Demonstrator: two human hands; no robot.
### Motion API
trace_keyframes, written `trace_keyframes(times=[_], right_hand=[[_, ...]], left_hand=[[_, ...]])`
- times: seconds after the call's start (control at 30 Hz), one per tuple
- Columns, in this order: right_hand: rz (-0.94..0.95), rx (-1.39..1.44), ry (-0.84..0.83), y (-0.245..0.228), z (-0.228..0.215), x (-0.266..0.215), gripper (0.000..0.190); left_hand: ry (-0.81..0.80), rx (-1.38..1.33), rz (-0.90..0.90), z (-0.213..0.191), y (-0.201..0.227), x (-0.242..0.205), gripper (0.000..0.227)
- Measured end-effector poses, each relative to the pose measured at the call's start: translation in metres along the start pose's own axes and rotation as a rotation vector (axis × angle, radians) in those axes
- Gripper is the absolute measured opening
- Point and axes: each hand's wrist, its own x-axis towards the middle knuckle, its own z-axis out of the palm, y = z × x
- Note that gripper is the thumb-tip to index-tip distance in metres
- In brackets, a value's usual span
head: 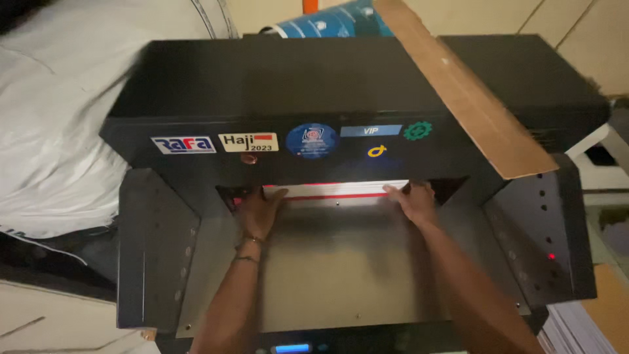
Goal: The person places stacks of paper into a paper cutting machine, aligns them against the guide, and operates the machine to cut the paper. The person repeats this process with multiple stacks of paper.
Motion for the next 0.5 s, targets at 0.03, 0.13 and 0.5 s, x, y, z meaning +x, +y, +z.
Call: trace_keyframes(times=[0.03, 0.13, 0.5], right_hand=[[-0.043, 0.041, 0.011, -0.001, -0.002, -0.003, 0.072], [0.108, 0.168, 0.011, -0.008, -0.005, -0.046, 0.074], [0.085, 1.424, 0.086, -0.152, -0.166, -0.087, 0.109]], left_hand=[[0.004, 0.018, -0.018, 0.011, -0.019, 0.004, 0.052], [-0.022, -0.029, -0.037, 0.029, -0.056, -0.021, 0.044], [0.137, 0.167, 0.586, 0.066, -0.107, -0.177, 0.075]])
